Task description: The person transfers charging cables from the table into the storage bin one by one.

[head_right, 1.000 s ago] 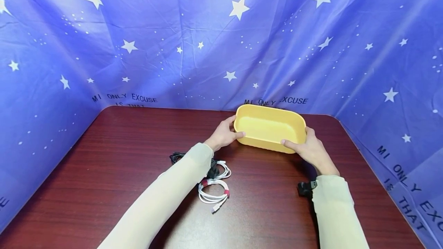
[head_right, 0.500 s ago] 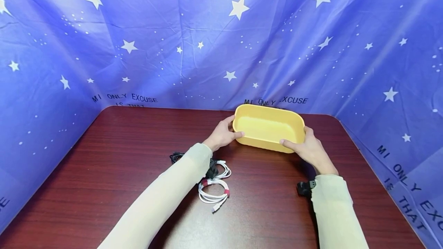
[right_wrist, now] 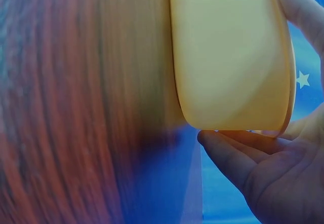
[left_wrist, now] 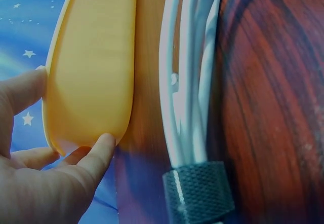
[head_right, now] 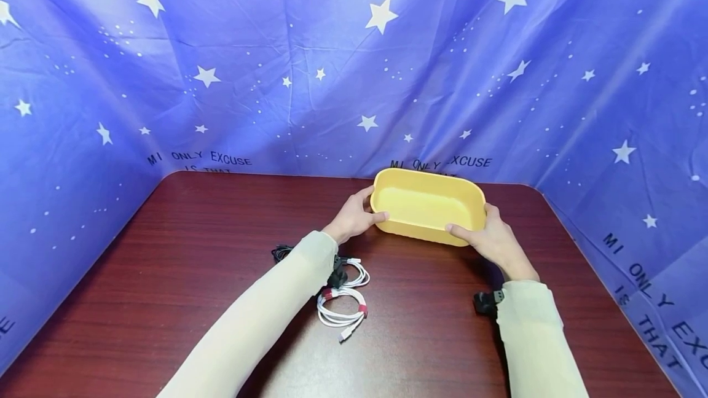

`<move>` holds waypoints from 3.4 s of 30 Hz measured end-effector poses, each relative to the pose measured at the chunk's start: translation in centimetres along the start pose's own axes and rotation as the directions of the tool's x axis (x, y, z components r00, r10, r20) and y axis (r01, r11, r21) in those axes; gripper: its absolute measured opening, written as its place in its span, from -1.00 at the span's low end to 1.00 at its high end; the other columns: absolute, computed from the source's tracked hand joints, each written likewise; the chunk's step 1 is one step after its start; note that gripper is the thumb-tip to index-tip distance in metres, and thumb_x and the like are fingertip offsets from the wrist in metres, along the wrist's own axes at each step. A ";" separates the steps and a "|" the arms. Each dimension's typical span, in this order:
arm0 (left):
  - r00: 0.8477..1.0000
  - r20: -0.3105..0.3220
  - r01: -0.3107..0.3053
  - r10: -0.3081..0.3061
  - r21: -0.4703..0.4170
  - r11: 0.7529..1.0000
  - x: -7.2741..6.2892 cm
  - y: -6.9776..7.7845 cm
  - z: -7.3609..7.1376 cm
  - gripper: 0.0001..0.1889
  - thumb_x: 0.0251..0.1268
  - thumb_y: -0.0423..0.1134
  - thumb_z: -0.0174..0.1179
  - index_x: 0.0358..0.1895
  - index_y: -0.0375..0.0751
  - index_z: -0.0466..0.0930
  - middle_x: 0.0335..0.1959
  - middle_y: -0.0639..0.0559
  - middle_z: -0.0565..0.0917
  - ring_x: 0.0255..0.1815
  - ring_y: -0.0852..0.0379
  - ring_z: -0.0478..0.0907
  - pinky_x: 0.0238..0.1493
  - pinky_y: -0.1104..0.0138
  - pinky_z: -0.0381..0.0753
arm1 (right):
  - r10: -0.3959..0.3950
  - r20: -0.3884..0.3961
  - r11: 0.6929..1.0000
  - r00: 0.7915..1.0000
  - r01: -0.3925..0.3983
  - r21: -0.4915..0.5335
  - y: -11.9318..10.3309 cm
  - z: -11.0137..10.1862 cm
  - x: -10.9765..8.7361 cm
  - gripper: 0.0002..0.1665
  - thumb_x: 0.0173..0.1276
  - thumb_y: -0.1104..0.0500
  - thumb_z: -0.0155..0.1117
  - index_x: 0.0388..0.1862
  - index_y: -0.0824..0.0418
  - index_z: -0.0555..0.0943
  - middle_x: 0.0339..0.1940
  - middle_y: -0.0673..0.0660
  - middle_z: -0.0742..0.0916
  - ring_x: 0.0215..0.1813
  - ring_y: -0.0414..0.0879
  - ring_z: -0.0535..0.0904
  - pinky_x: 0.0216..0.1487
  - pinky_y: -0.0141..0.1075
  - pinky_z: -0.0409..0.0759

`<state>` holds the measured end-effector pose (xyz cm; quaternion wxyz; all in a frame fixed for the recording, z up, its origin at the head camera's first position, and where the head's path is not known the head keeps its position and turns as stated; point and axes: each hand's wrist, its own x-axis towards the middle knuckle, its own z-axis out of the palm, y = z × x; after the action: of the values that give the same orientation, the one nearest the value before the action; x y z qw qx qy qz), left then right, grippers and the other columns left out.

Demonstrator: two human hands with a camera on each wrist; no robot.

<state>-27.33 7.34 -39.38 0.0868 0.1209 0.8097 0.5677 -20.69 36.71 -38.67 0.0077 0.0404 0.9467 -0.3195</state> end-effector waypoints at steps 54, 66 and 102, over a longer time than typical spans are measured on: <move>1.000 -0.006 -0.002 0.002 -0.009 1.000 -0.7 -0.5 -1.1 -0.16 0.10 -0.34 0.38 0.45 -0.25 0.14 0.19 -0.18 0.52 0.08 0.04 0.55 0.01 0.37 0.55 | -0.007 0.001 1.000 1.000 0.007 -0.024 -1.1 0.7 -0.2 0.46 0.10 -0.48 0.20 0.49 0.46 -0.28 0.40 0.60 0.13 0.30 0.53 0.18 0.17 0.37 0.21; 0.999 -0.002 -0.036 0.036 -0.018 0.999 -0.8 -0.6 -1.3 -0.18 0.10 -0.38 0.37 0.45 -0.24 0.17 0.17 -0.23 0.53 0.07 -0.04 0.56 -0.01 0.34 0.57 | -0.004 0.001 1.000 1.000 0.004 -0.017 -1.4 0.8 -0.4 0.46 0.09 -0.49 0.20 0.49 0.44 -0.27 0.40 0.59 0.14 0.30 0.52 0.19 0.17 0.37 0.22; 1.000 -0.008 -0.011 0.011 -0.059 0.998 -1.0 -1.3 -2.5 -0.16 0.08 -0.39 0.38 0.45 -0.26 0.15 0.20 -0.21 0.49 0.06 0.03 0.56 -0.07 0.38 0.60 | -0.026 -0.018 1.000 0.999 0.026 -0.001 -2.3 1.9 -0.2 0.43 0.10 -0.47 0.22 0.50 0.43 -0.22 0.38 0.56 0.21 0.28 0.48 0.27 0.17 0.34 0.27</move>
<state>-27.19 4.39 -39.71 0.0842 0.1207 0.7922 0.5923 -20.75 33.74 -38.76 -0.0051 0.0308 0.9472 -0.3190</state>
